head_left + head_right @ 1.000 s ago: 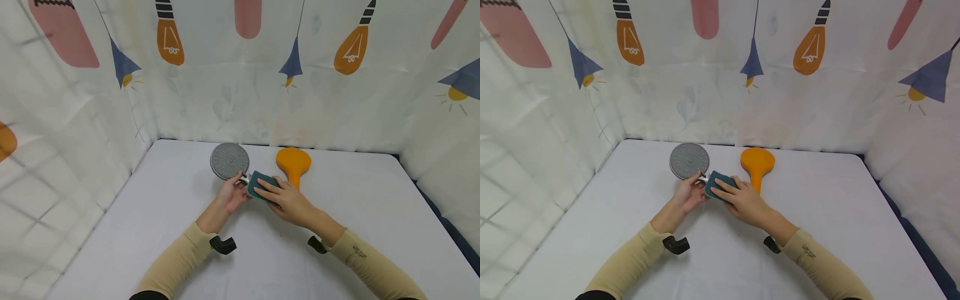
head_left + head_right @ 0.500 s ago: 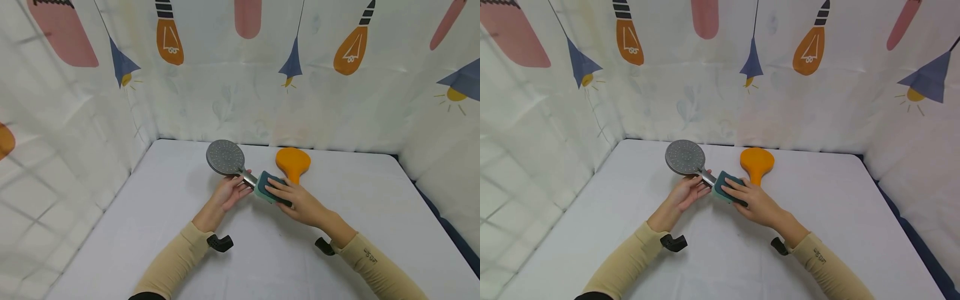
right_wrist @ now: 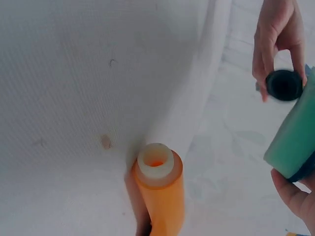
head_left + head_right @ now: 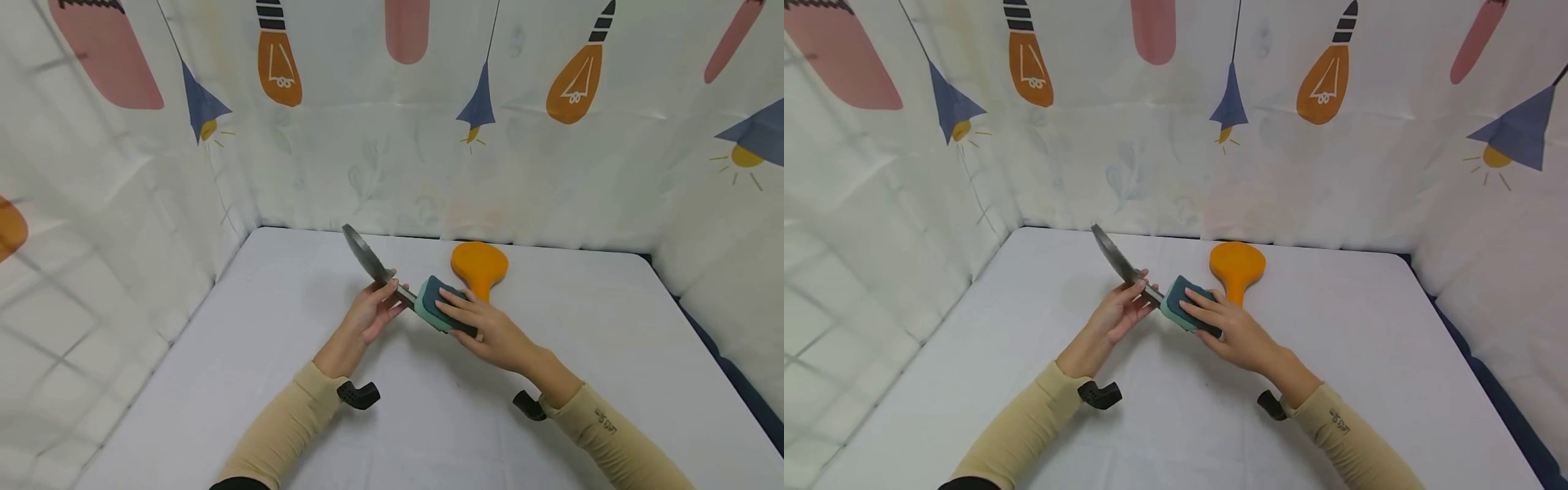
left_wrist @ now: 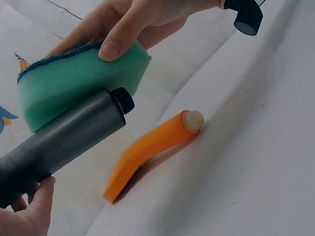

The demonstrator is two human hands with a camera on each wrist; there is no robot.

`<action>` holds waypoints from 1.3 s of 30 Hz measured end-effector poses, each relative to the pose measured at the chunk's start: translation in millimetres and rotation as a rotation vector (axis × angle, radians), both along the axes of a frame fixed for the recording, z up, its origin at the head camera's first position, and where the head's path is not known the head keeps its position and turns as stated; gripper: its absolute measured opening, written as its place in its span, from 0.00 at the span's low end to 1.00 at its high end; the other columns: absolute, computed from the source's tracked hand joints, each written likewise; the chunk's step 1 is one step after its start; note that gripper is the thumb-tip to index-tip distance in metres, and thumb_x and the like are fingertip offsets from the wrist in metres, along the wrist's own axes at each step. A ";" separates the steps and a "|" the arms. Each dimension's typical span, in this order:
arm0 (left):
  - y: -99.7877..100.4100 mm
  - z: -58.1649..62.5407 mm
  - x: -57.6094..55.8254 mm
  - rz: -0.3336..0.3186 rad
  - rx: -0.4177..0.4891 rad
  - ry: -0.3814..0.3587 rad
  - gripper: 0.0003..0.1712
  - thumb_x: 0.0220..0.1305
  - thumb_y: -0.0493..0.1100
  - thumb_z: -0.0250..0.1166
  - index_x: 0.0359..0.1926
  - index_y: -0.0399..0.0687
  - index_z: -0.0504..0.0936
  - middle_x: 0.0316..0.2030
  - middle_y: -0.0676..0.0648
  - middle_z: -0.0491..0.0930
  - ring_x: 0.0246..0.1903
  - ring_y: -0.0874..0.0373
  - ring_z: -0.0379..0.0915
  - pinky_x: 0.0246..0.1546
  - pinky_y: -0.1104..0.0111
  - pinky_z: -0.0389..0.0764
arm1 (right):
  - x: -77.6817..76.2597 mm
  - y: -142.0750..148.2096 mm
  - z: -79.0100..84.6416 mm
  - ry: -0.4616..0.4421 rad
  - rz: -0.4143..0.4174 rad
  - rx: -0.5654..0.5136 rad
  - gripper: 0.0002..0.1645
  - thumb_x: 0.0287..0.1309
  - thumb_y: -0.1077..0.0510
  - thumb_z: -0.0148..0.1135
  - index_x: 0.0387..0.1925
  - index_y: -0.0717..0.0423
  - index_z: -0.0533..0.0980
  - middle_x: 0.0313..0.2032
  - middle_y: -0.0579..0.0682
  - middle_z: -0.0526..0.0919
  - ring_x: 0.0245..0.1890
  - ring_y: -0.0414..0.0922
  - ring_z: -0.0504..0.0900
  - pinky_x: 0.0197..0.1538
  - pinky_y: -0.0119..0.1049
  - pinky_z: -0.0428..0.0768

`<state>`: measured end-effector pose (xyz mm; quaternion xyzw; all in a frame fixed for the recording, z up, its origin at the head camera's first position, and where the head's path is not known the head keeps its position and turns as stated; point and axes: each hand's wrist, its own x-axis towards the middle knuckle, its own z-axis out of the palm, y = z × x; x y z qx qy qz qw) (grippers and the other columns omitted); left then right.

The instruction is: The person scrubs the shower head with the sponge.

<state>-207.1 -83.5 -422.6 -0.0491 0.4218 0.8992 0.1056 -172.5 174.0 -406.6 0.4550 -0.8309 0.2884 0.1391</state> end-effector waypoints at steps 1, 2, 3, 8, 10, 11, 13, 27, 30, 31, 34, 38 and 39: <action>-0.4 0.2 -0.2 0.012 0.003 -0.007 0.16 0.79 0.31 0.51 0.63 0.37 0.69 0.39 0.50 0.74 0.42 0.60 0.79 0.45 0.65 0.83 | -0.1 0.4 -0.7 0.008 -0.001 -0.003 0.39 0.54 0.69 0.75 0.69 0.57 0.74 0.69 0.58 0.72 0.67 0.69 0.68 0.63 0.61 0.71; -0.9 0.2 -0.3 0.020 -0.001 -0.012 0.16 0.79 0.32 0.51 0.63 0.37 0.70 0.39 0.49 0.73 0.41 0.60 0.78 0.44 0.65 0.83 | -0.3 0.6 -1.6 0.012 0.002 -0.008 0.40 0.53 0.69 0.75 0.69 0.56 0.74 0.69 0.58 0.72 0.67 0.69 0.68 0.63 0.61 0.71; -1.3 0.0 -0.4 0.024 -0.008 -0.011 0.16 0.79 0.32 0.51 0.64 0.36 0.70 0.39 0.49 0.72 0.40 0.60 0.77 0.44 0.66 0.83 | -0.4 0.5 -2.4 0.016 0.010 -0.011 0.41 0.53 0.69 0.75 0.69 0.55 0.74 0.69 0.58 0.72 0.67 0.69 0.68 0.63 0.61 0.71; -0.4 0.3 -0.2 0.029 -0.056 0.000 0.22 0.82 0.39 0.51 0.69 0.34 0.65 0.47 0.48 0.73 0.42 0.61 0.76 0.47 0.69 0.81 | 0.2 -1.5 -8.6 0.028 0.060 -0.025 0.39 0.55 0.68 0.75 0.69 0.53 0.75 0.69 0.55 0.73 0.65 0.69 0.71 0.62 0.61 0.73; 0.7 0.8 -0.9 0.040 -0.055 0.003 0.25 0.82 0.44 0.50 0.71 0.34 0.64 0.49 0.50 0.75 0.43 0.62 0.77 0.48 0.70 0.79 | 0.6 -3.3 -10.7 0.026 0.092 -0.032 0.36 0.59 0.64 0.74 0.69 0.52 0.75 0.69 0.56 0.73 0.65 0.69 0.71 0.62 0.60 0.72; 1.4 1.0 -1.2 0.048 -0.048 0.005 0.25 0.82 0.46 0.50 0.70 0.35 0.66 0.49 0.51 0.76 0.44 0.63 0.77 0.49 0.71 0.78 | 0.7 -4.1 -11.9 0.028 0.109 -0.034 0.33 0.63 0.61 0.72 0.69 0.52 0.75 0.68 0.56 0.74 0.66 0.69 0.70 0.63 0.59 0.72; 2.6 0.6 -1.8 0.053 -0.030 0.020 0.26 0.82 0.49 0.48 0.68 0.37 0.67 0.50 0.53 0.77 0.44 0.63 0.77 0.51 0.71 0.78 | 1.3 -6.2 -12.6 0.018 0.134 -0.041 0.32 0.64 0.60 0.71 0.69 0.53 0.75 0.68 0.58 0.73 0.67 0.68 0.69 0.65 0.58 0.70; 9.3 5.5 2.7 0.028 0.161 -0.018 0.25 0.83 0.48 0.48 0.70 0.36 0.63 0.65 0.43 0.73 0.58 0.57 0.78 0.69 0.60 0.67 | 2.9 -20.4 -2.4 0.012 0.057 -0.021 0.38 0.58 0.64 0.75 0.70 0.52 0.74 0.70 0.54 0.71 0.66 0.71 0.69 0.61 0.62 0.73; 7.9 7.1 2.6 0.062 0.220 -0.044 0.25 0.83 0.47 0.49 0.70 0.36 0.64 0.66 0.41 0.73 0.59 0.53 0.78 0.72 0.55 0.60 | 2.3 -15.8 -0.9 0.017 0.104 -0.022 0.37 0.55 0.65 0.75 0.67 0.53 0.77 0.68 0.55 0.74 0.65 0.72 0.71 0.60 0.62 0.74; 8.1 7.0 2.7 0.058 0.217 -0.045 0.24 0.83 0.46 0.49 0.70 0.36 0.64 0.65 0.42 0.74 0.58 0.53 0.79 0.72 0.55 0.60 | 2.0 -15.4 0.0 0.020 0.109 -0.023 0.36 0.55 0.66 0.75 0.67 0.53 0.77 0.68 0.56 0.74 0.65 0.71 0.71 0.60 0.61 0.74; 11.1 6.1 3.5 0.007 0.163 -0.041 0.24 0.84 0.47 0.47 0.70 0.37 0.63 0.57 0.48 0.79 0.53 0.60 0.80 0.67 0.63 0.69 | -0.2 -18.6 2.7 0.023 0.085 -0.016 0.35 0.56 0.65 0.75 0.66 0.55 0.77 0.68 0.57 0.74 0.65 0.72 0.70 0.61 0.62 0.73; 14.2 4.4 5.0 -0.015 0.098 -0.030 0.27 0.84 0.46 0.46 0.74 0.36 0.59 0.54 0.52 0.80 0.54 0.63 0.78 0.62 0.66 0.74 | -0.5 -23.4 4.3 0.033 0.046 0.022 0.35 0.58 0.63 0.75 0.67 0.55 0.77 0.69 0.56 0.73 0.65 0.73 0.69 0.62 0.61 0.72; 14.0 4.2 5.3 -0.005 0.099 -0.031 0.28 0.84 0.46 0.46 0.75 0.35 0.58 0.57 0.50 0.79 0.57 0.60 0.77 0.64 0.64 0.72 | 0.4 -22.6 4.0 0.041 0.053 0.034 0.35 0.57 0.63 0.76 0.67 0.54 0.77 0.69 0.56 0.73 0.65 0.73 0.70 0.62 0.61 0.73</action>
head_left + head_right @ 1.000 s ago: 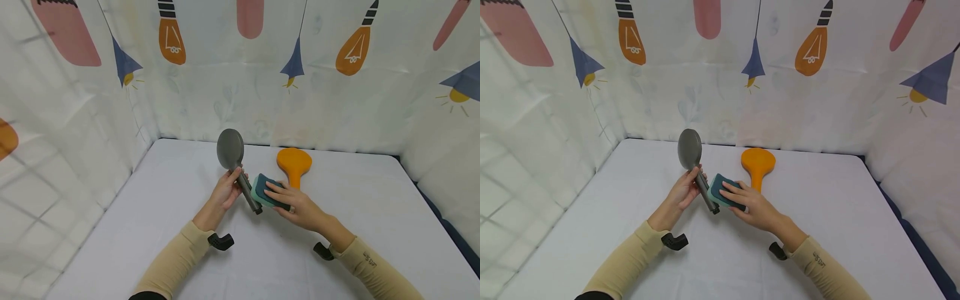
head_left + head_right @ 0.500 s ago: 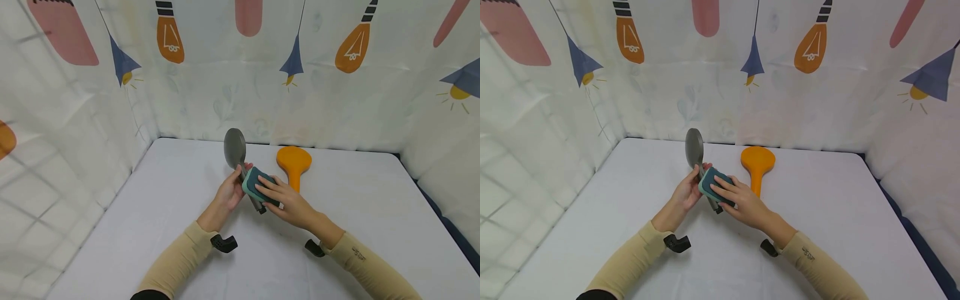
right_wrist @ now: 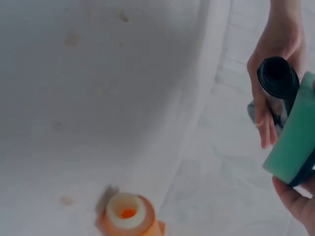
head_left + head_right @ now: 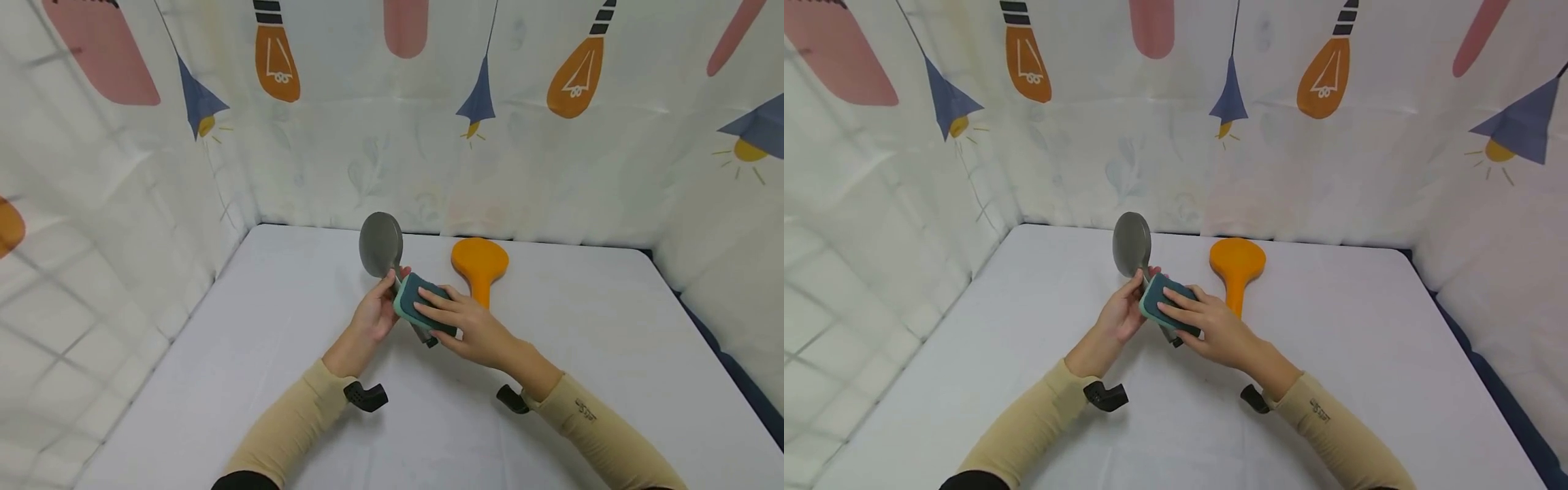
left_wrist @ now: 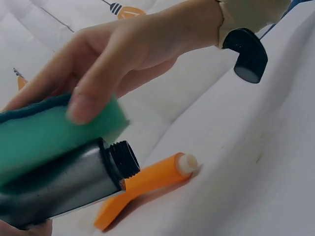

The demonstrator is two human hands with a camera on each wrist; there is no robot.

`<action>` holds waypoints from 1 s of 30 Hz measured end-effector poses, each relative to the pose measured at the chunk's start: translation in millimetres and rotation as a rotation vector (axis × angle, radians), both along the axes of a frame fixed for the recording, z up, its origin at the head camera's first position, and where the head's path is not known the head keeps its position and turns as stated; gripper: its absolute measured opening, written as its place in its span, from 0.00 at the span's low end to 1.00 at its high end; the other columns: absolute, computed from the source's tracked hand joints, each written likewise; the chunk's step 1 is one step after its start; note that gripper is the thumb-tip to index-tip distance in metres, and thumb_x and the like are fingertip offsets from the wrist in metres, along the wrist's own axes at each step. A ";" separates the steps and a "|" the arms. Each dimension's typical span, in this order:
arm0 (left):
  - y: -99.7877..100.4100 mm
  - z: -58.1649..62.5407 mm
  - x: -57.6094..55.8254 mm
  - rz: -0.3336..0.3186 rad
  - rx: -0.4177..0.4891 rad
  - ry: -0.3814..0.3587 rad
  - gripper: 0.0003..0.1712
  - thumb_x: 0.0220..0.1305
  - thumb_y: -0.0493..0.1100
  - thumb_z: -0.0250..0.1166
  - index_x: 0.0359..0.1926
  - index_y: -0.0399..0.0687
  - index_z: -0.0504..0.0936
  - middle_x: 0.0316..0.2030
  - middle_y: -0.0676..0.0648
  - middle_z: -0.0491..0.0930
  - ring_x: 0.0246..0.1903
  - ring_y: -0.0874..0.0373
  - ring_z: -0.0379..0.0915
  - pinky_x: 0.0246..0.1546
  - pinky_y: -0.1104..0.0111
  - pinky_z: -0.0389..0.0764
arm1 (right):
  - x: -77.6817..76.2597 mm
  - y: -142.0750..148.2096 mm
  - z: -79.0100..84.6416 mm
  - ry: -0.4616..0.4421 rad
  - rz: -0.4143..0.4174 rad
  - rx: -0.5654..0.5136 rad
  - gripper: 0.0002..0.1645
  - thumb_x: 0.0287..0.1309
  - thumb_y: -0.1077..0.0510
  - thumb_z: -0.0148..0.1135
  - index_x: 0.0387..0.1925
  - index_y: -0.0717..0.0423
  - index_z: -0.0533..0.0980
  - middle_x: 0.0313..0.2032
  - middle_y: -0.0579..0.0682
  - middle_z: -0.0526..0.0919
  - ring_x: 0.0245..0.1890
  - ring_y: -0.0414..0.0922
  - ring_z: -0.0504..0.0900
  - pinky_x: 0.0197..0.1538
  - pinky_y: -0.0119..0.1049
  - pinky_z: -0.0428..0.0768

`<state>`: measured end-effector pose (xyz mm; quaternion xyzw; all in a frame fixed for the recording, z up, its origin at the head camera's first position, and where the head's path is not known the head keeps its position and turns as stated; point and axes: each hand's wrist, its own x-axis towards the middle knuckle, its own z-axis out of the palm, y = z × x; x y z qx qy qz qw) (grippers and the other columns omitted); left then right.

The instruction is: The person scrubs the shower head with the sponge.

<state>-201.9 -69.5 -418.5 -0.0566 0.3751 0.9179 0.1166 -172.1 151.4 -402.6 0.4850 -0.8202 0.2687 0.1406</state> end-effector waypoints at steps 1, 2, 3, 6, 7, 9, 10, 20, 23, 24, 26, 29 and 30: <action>-0.6 0.1 0.1 0.010 0.008 0.002 0.29 0.84 0.45 0.46 0.76 0.34 0.56 0.61 0.47 0.76 0.62 0.57 0.74 0.67 0.62 0.69 | 1.0 1.5 -0.5 0.011 0.014 0.010 0.36 0.56 0.63 0.76 0.67 0.53 0.77 0.68 0.55 0.74 0.65 0.72 0.70 0.61 0.61 0.74; -1.3 0.4 0.3 0.020 0.009 0.002 0.30 0.84 0.44 0.45 0.77 0.34 0.54 0.65 0.44 0.73 0.66 0.54 0.71 0.70 0.59 0.65 | 2.1 3.4 -1.0 0.024 0.031 0.018 0.37 0.54 0.64 0.77 0.67 0.53 0.77 0.68 0.56 0.75 0.64 0.72 0.71 0.60 0.61 0.75; -2.0 0.7 0.2 0.028 0.016 0.001 0.30 0.84 0.44 0.46 0.78 0.34 0.52 0.68 0.41 0.69 0.69 0.52 0.67 0.72 0.56 0.61 | 2.9 5.2 -1.5 0.037 0.053 0.023 0.38 0.52 0.65 0.78 0.67 0.52 0.77 0.67 0.56 0.75 0.64 0.71 0.72 0.60 0.60 0.76; -2.7 2.0 -0.1 0.008 0.017 0.014 0.31 0.85 0.44 0.45 0.79 0.34 0.50 0.74 0.38 0.61 0.73 0.49 0.60 0.73 0.55 0.58 | 2.7 8.6 -0.8 0.068 0.085 0.018 0.40 0.49 0.66 0.79 0.67 0.52 0.77 0.66 0.56 0.76 0.63 0.69 0.73 0.58 0.59 0.78; -2.2 2.7 -0.1 -0.005 0.014 0.015 0.31 0.85 0.44 0.44 0.78 0.34 0.50 0.73 0.39 0.62 0.71 0.50 0.63 0.72 0.56 0.60 | 1.7 8.0 0.4 0.072 0.083 0.013 0.40 0.50 0.66 0.79 0.67 0.52 0.77 0.67 0.56 0.76 0.64 0.69 0.72 0.59 0.59 0.77; -0.8 3.5 -0.4 -0.032 -0.005 0.020 0.30 0.85 0.45 0.44 0.77 0.35 0.53 0.68 0.43 0.68 0.65 0.54 0.72 0.68 0.61 0.68 | -0.8 4.9 3.7 0.065 0.068 0.005 0.39 0.53 0.66 0.77 0.67 0.52 0.77 0.68 0.56 0.75 0.65 0.71 0.71 0.61 0.60 0.75; -0.3 3.7 -0.4 -0.044 -0.013 0.023 0.29 0.85 0.45 0.44 0.77 0.36 0.54 0.65 0.45 0.70 0.61 0.57 0.75 0.65 0.63 0.71 | -1.8 3.2 5.2 0.058 0.057 0.005 0.38 0.54 0.65 0.76 0.68 0.52 0.76 0.68 0.56 0.74 0.65 0.72 0.70 0.62 0.60 0.74; -9.5 6.4 -1.6 0.025 0.058 -0.025 0.29 0.82 0.40 0.50 0.77 0.40 0.53 0.50 0.50 0.81 0.48 0.60 0.83 0.73 0.48 0.56 | 6.7 13.5 -1.9 0.082 0.092 0.076 0.40 0.49 0.65 0.80 0.66 0.51 0.78 0.68 0.52 0.75 0.66 0.64 0.71 0.61 0.58 0.77; -13.0 7.6 -3.1 0.021 0.075 -0.034 0.29 0.82 0.38 0.49 0.77 0.44 0.53 0.48 0.52 0.82 0.48 0.60 0.83 0.72 0.46 0.57 | 5.7 16.6 -2.7 0.112 0.091 0.070 0.42 0.47 0.66 0.81 0.66 0.50 0.78 0.69 0.51 0.74 0.67 0.64 0.71 0.61 0.58 0.76; -14.1 8.1 -3.2 0.016 0.083 -0.037 0.28 0.82 0.37 0.49 0.76 0.44 0.53 0.47 0.52 0.83 0.48 0.60 0.83 0.71 0.46 0.59 | 4.8 17.5 -2.3 0.120 0.089 0.068 0.42 0.46 0.66 0.81 0.66 0.50 0.78 0.69 0.51 0.74 0.67 0.64 0.71 0.61 0.58 0.76; -16.5 9.1 -3.1 -0.001 0.101 -0.034 0.27 0.83 0.39 0.48 0.75 0.46 0.53 0.49 0.51 0.82 0.48 0.59 0.83 0.67 0.48 0.66 | 3.1 19.2 -1.2 0.138 0.082 0.070 0.43 0.46 0.67 0.81 0.66 0.50 0.78 0.69 0.51 0.74 0.66 0.64 0.71 0.61 0.59 0.76; -20.9 11.1 -1.5 -0.030 0.158 -0.019 0.27 0.84 0.48 0.47 0.75 0.46 0.54 0.51 0.46 0.81 0.49 0.54 0.84 0.56 0.51 0.77 | 1.9 21.9 0.2 0.147 0.078 0.074 0.44 0.44 0.67 0.81 0.67 0.50 0.78 0.68 0.52 0.75 0.65 0.64 0.72 0.59 0.60 0.77; -22.5 11.7 -1.1 -0.044 0.175 -0.010 0.28 0.84 0.51 0.45 0.76 0.45 0.54 0.52 0.44 0.81 0.50 0.52 0.83 0.52 0.52 0.80 | 1.7 22.7 0.2 0.149 0.077 0.078 0.44 0.44 0.67 0.81 0.67 0.49 0.78 0.68 0.52 0.75 0.65 0.64 0.72 0.59 0.61 0.77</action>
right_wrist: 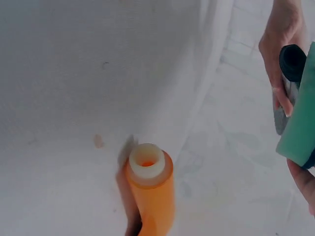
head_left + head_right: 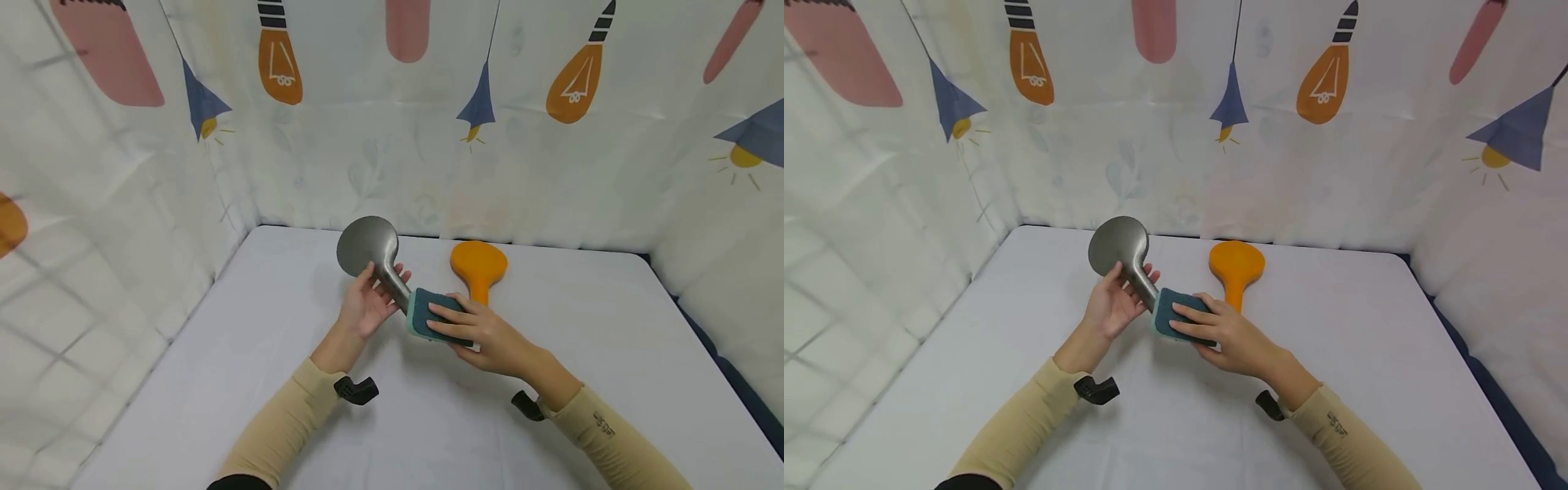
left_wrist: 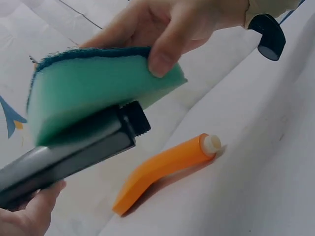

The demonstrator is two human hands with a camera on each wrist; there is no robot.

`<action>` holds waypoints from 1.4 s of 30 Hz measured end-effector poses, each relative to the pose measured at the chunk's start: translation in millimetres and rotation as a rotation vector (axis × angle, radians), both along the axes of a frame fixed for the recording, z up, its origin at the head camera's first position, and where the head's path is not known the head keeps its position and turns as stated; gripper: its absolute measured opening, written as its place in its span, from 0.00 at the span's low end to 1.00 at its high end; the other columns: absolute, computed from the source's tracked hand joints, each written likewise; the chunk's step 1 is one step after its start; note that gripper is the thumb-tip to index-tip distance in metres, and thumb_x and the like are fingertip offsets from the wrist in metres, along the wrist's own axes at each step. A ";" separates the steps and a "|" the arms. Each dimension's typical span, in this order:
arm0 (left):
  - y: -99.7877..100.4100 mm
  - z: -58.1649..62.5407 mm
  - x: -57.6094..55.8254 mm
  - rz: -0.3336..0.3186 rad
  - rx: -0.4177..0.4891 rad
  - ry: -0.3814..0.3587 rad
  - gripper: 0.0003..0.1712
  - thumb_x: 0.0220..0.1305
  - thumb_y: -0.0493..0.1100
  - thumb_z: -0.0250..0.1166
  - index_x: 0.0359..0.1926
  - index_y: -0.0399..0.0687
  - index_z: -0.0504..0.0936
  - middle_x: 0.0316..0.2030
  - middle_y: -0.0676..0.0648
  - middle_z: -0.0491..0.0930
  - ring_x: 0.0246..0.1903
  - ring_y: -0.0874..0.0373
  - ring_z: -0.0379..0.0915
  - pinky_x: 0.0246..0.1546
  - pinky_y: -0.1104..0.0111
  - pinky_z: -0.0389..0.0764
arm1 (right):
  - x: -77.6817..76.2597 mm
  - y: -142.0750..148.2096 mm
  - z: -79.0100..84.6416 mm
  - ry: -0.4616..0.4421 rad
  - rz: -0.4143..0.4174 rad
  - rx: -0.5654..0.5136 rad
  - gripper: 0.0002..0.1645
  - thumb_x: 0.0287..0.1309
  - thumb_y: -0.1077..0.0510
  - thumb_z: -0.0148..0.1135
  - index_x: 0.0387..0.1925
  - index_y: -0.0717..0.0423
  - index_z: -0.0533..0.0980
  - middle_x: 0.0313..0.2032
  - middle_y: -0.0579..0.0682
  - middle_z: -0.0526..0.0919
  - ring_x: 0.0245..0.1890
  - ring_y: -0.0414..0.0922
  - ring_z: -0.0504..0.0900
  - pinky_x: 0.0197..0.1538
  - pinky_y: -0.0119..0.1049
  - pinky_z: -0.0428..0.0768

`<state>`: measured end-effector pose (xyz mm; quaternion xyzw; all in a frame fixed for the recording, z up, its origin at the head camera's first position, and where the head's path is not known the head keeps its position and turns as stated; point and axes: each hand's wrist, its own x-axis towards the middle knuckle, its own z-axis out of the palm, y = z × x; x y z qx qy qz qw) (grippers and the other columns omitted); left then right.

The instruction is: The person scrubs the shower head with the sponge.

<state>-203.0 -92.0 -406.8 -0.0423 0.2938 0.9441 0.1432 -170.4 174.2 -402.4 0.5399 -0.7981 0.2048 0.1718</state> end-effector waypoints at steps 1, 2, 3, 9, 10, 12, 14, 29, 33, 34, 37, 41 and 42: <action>-1.4 0.3 0.3 -0.014 0.012 0.014 0.30 0.84 0.54 0.44 0.76 0.45 0.53 0.53 0.43 0.81 0.51 0.51 0.83 0.49 0.53 0.81 | -0.2 0.6 -0.5 0.003 -0.001 0.001 0.45 0.44 0.67 0.81 0.67 0.49 0.77 0.68 0.53 0.75 0.65 0.65 0.72 0.58 0.61 0.77; -2.6 0.7 0.5 -0.025 0.022 0.024 0.32 0.84 0.56 0.43 0.77 0.45 0.52 0.53 0.42 0.81 0.51 0.49 0.83 0.48 0.53 0.82 | -0.4 1.1 -1.0 0.005 0.000 0.002 0.45 0.44 0.67 0.81 0.67 0.49 0.77 0.67 0.53 0.76 0.65 0.65 0.72 0.58 0.61 0.78; -3.4 1.2 0.8 -0.034 0.021 0.035 0.33 0.84 0.57 0.41 0.78 0.44 0.51 0.52 0.41 0.82 0.51 0.49 0.83 0.47 0.54 0.83 | -0.7 1.2 -1.1 0.010 0.000 0.000 0.45 0.44 0.67 0.81 0.67 0.49 0.77 0.67 0.53 0.75 0.65 0.65 0.72 0.58 0.61 0.78; 3.3 -0.2 1.8 -0.055 -0.072 0.056 0.32 0.85 0.55 0.37 0.78 0.43 0.51 0.53 0.42 0.80 0.50 0.53 0.82 0.49 0.56 0.82 | -11.0 -8.1 6.0 0.088 0.005 0.015 0.42 0.44 0.66 0.82 0.65 0.53 0.79 0.67 0.54 0.76 0.63 0.64 0.72 0.61 0.58 0.76; 5.3 -1.2 2.1 -0.052 -0.085 0.050 0.30 0.85 0.55 0.38 0.76 0.43 0.54 0.52 0.43 0.80 0.49 0.54 0.82 0.47 0.58 0.82 | -12.9 -11.0 8.2 0.094 0.001 0.015 0.41 0.44 0.66 0.82 0.64 0.54 0.79 0.67 0.54 0.76 0.64 0.65 0.72 0.62 0.58 0.75; 9.3 -2.5 2.8 -0.043 -0.107 0.036 0.27 0.85 0.54 0.39 0.72 0.43 0.58 0.48 0.45 0.82 0.44 0.56 0.82 0.41 0.62 0.83 | -15.1 -16.4 11.6 0.096 -0.015 0.012 0.40 0.46 0.65 0.81 0.64 0.55 0.79 0.67 0.55 0.76 0.64 0.67 0.71 0.64 0.60 0.73; 12.0 -3.1 3.7 -0.033 -0.127 0.031 0.25 0.84 0.55 0.40 0.69 0.43 0.61 0.44 0.47 0.83 0.41 0.59 0.83 0.38 0.65 0.83 | -15.4 -19.9 11.3 0.103 -0.026 0.013 0.38 0.49 0.65 0.80 0.64 0.55 0.79 0.67 0.55 0.75 0.65 0.69 0.70 0.64 0.62 0.72; 15.8 0.5 2.9 -0.090 -0.230 0.033 0.39 0.81 0.61 0.41 0.76 0.35 0.55 0.53 0.43 0.79 0.47 0.55 0.81 0.44 0.64 0.82 | -25.4 -15.6 21.6 0.183 0.089 0.156 0.37 0.44 0.67 0.79 0.61 0.49 0.83 0.64 0.50 0.79 0.65 0.65 0.72 0.63 0.61 0.72; 16.5 0.5 4.4 -0.137 -0.249 0.062 0.40 0.81 0.62 0.38 0.77 0.36 0.55 0.57 0.41 0.76 0.47 0.57 0.79 0.43 0.64 0.80 | -26.7 -17.5 27.5 0.206 0.080 0.161 0.34 0.44 0.68 0.77 0.58 0.50 0.84 0.63 0.49 0.80 0.65 0.65 0.71 0.64 0.63 0.70; 16.5 0.5 4.4 -0.140 -0.246 0.067 0.41 0.80 0.63 0.38 0.77 0.36 0.55 0.60 0.39 0.73 0.49 0.55 0.79 0.43 0.64 0.80 | -26.0 -17.1 28.1 0.209 0.089 0.165 0.34 0.44 0.67 0.77 0.57 0.49 0.85 0.62 0.48 0.81 0.65 0.64 0.71 0.65 0.62 0.70; 15.8 0.2 4.1 -0.136 -0.247 0.084 0.41 0.80 0.63 0.38 0.78 0.37 0.54 0.69 0.32 0.63 0.61 0.45 0.74 0.47 0.63 0.79 | -23.6 -13.9 27.0 0.209 0.139 0.196 0.33 0.42 0.67 0.77 0.55 0.48 0.86 0.61 0.46 0.82 0.64 0.61 0.72 0.64 0.57 0.72; 15.7 -1.6 2.9 -0.159 -0.265 0.087 0.41 0.80 0.63 0.39 0.77 0.36 0.53 0.71 0.30 0.60 0.65 0.41 0.69 0.49 0.61 0.79 | -22.0 -9.9 26.7 0.201 0.184 0.235 0.33 0.41 0.66 0.78 0.54 0.47 0.86 0.60 0.45 0.82 0.63 0.60 0.72 0.61 0.54 0.73; 16.1 -2.4 2.8 -0.171 -0.278 0.088 0.41 0.80 0.63 0.38 0.77 0.35 0.54 0.69 0.32 0.64 0.62 0.44 0.72 0.48 0.62 0.79 | -22.2 -9.7 27.7 0.206 0.179 0.236 0.33 0.41 0.66 0.78 0.54 0.47 0.86 0.60 0.45 0.82 0.63 0.60 0.72 0.62 0.55 0.73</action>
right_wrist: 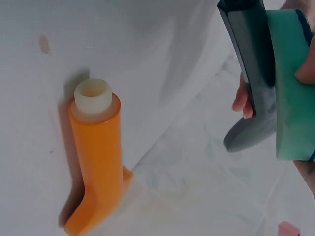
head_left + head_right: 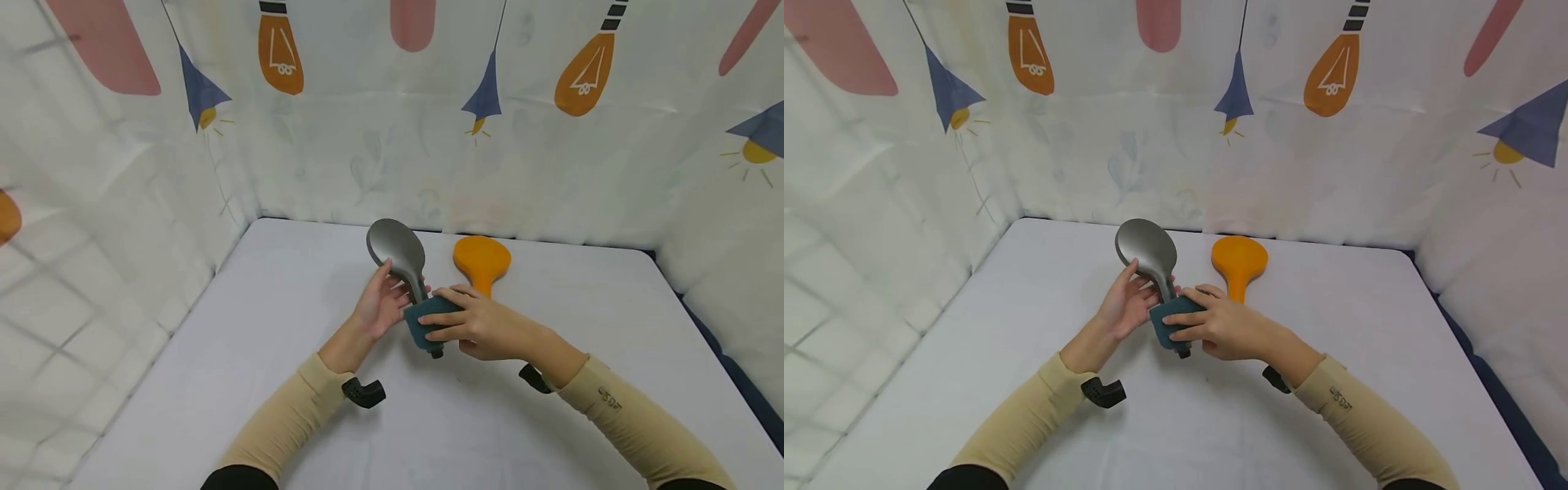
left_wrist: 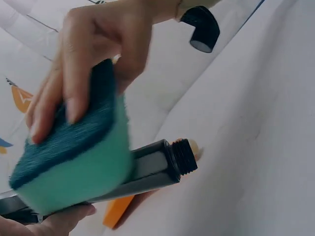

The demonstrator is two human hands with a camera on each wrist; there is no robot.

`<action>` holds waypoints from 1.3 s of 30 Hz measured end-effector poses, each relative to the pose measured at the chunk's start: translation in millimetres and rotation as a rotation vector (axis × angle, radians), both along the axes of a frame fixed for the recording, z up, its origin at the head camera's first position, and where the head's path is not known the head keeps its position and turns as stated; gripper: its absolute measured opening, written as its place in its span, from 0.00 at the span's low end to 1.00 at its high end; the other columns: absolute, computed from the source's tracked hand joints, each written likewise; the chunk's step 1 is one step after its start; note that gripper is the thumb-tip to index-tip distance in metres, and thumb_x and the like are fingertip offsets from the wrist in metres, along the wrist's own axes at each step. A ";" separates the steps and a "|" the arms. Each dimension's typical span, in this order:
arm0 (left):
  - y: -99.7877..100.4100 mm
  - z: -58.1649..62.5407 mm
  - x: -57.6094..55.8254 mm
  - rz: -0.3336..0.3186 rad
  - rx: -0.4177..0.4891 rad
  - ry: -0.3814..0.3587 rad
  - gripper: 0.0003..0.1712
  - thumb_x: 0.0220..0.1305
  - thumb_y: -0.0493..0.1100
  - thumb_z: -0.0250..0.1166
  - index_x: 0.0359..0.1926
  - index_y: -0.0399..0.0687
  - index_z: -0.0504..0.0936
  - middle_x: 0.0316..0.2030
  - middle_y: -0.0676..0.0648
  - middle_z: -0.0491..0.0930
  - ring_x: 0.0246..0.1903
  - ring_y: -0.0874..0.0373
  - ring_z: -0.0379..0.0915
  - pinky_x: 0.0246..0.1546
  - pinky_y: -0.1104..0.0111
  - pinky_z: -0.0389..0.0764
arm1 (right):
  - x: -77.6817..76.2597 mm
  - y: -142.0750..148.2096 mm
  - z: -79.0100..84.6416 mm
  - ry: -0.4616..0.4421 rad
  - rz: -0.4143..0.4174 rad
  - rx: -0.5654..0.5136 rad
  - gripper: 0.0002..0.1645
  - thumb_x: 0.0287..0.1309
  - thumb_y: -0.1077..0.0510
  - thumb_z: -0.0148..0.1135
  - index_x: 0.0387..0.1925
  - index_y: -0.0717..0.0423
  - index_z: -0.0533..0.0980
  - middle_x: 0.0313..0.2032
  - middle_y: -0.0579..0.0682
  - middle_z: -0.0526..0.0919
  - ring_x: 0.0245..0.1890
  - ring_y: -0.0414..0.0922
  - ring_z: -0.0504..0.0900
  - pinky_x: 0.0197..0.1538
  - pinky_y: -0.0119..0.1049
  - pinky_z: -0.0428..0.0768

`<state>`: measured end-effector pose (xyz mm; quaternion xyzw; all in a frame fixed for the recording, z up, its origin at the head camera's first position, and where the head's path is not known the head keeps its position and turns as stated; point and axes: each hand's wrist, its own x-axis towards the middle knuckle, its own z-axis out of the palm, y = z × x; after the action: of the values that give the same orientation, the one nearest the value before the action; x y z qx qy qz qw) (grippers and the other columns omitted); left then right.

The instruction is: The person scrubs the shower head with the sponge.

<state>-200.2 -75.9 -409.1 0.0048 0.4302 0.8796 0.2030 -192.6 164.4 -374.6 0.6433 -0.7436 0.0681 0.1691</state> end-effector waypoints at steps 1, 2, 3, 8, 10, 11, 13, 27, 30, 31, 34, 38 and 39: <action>0.5 -0.4 0.1 -0.017 -0.007 -0.001 0.42 0.80 0.63 0.37 0.77 0.35 0.54 0.65 0.34 0.68 0.58 0.46 0.74 0.47 0.62 0.79 | -0.6 0.0 1.5 0.010 -0.013 -0.004 0.33 0.42 0.66 0.78 0.54 0.47 0.86 0.61 0.45 0.82 0.63 0.61 0.72 0.63 0.55 0.73; 1.1 -0.6 0.2 -0.035 -0.012 -0.003 0.42 0.80 0.63 0.36 0.76 0.34 0.54 0.62 0.37 0.71 0.54 0.49 0.76 0.46 0.63 0.78 | -1.4 -0.1 2.6 0.023 -0.027 -0.010 0.33 0.42 0.66 0.78 0.55 0.48 0.86 0.61 0.46 0.82 0.64 0.61 0.72 0.63 0.56 0.73; 1.7 -1.0 0.4 -0.052 -0.016 -0.001 0.42 0.80 0.63 0.36 0.76 0.34 0.53 0.58 0.39 0.73 0.50 0.52 0.76 0.46 0.63 0.78 | -2.1 -0.4 3.7 0.038 -0.041 -0.016 0.32 0.42 0.66 0.78 0.55 0.48 0.86 0.61 0.46 0.82 0.64 0.61 0.72 0.64 0.57 0.73; 2.0 -1.6 1.7 -0.082 -0.014 0.008 0.42 0.81 0.64 0.34 0.77 0.34 0.50 0.53 0.42 0.74 0.47 0.56 0.76 0.46 0.63 0.78 | 2.2 -0.1 2.8 0.031 -0.044 -0.025 0.34 0.40 0.67 0.77 0.55 0.49 0.86 0.61 0.47 0.82 0.63 0.63 0.73 0.63 0.59 0.73; 1.1 -0.9 1.4 -0.055 -0.002 0.001 0.42 0.81 0.63 0.35 0.78 0.35 0.51 0.59 0.38 0.72 0.53 0.51 0.77 0.52 0.59 0.78 | 7.7 1.0 -0.4 -0.001 -0.011 -0.013 0.35 0.40 0.67 0.77 0.55 0.48 0.86 0.61 0.46 0.82 0.63 0.62 0.73 0.62 0.57 0.74; 0.7 -0.3 1.1 -0.039 0.014 -0.006 0.42 0.81 0.63 0.36 0.78 0.35 0.52 0.62 0.35 0.70 0.58 0.47 0.76 0.56 0.56 0.77 | 10.9 1.8 -2.3 -0.017 0.007 -0.008 0.35 0.40 0.67 0.78 0.55 0.48 0.86 0.61 0.46 0.82 0.63 0.61 0.73 0.61 0.56 0.75; -0.4 1.0 0.5 -0.010 0.048 -0.020 0.41 0.82 0.63 0.37 0.78 0.35 0.51 0.69 0.31 0.64 0.66 0.40 0.70 0.64 0.48 0.71 | 16.2 3.7 -6.1 -0.039 0.035 -0.001 0.35 0.40 0.66 0.78 0.56 0.47 0.86 0.61 0.45 0.82 0.63 0.61 0.74 0.61 0.55 0.75; -1.4 2.0 3.2 -0.038 0.031 -0.039 0.41 0.82 0.61 0.33 0.78 0.34 0.48 0.59 0.39 0.72 0.46 0.57 0.80 0.43 0.64 0.82 | 4.3 2.0 -24.3 -0.178 -0.121 -0.272 0.39 0.46 0.69 0.77 0.64 0.55 0.79 0.67 0.55 0.76 0.66 0.68 0.70 0.64 0.61 0.72; -4.6 -0.4 2.9 -0.018 -0.004 -0.027 0.36 0.84 0.56 0.39 0.79 0.37 0.48 0.66 0.38 0.69 0.52 0.55 0.79 0.48 0.61 0.81 | 12.7 4.6 -29.3 -0.203 -0.066 -0.239 0.39 0.46 0.69 0.77 0.64 0.53 0.79 0.67 0.53 0.76 0.67 0.65 0.69 0.62 0.60 0.74; -6.4 -1.7 2.2 -0.012 -0.022 -0.016 0.34 0.84 0.52 0.41 0.79 0.38 0.48 0.67 0.38 0.68 0.54 0.55 0.79 0.50 0.61 0.81 | 15.4 5.2 -30.4 -0.203 -0.038 -0.222 0.40 0.45 0.69 0.77 0.64 0.52 0.80 0.66 0.53 0.77 0.66 0.64 0.69 0.62 0.59 0.75; -9.9 -5.0 -0.1 0.023 -0.087 0.029 0.30 0.82 0.37 0.48 0.79 0.39 0.52 0.66 0.43 0.72 0.59 0.55 0.77 0.53 0.59 0.80 | 21.1 6.4 -31.0 -0.224 -0.011 -0.187 0.40 0.44 0.69 0.79 0.63 0.51 0.80 0.66 0.51 0.77 0.67 0.62 0.68 0.61 0.58 0.76; -11.6 -7.7 -3.7 0.047 -0.148 0.071 0.33 0.77 0.27 0.50 0.79 0.40 0.55 0.68 0.44 0.70 0.61 0.57 0.75 0.51 0.62 0.81 | 19.3 5.9 -31.6 -0.240 -0.030 -0.196 0.41 0.44 0.69 0.79 0.64 0.52 0.79 0.66 0.53 0.77 0.68 0.62 0.67 0.62 0.58 0.76; -12.0 -7.8 -4.4 0.048 -0.158 0.073 0.33 0.77 0.27 0.50 0.79 0.40 0.55 0.68 0.43 0.69 0.61 0.57 0.75 0.51 0.62 0.80 | 18.4 6.0 -32.0 -0.240 -0.033 -0.201 0.41 0.45 0.69 0.79 0.64 0.53 0.79 0.66 0.53 0.77 0.68 0.62 0.68 0.62 0.58 0.76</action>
<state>-204.5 -87.9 -416.9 0.0106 0.5053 0.8468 0.1658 -174.2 170.4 -406.6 0.5980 -0.7585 0.2156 0.1438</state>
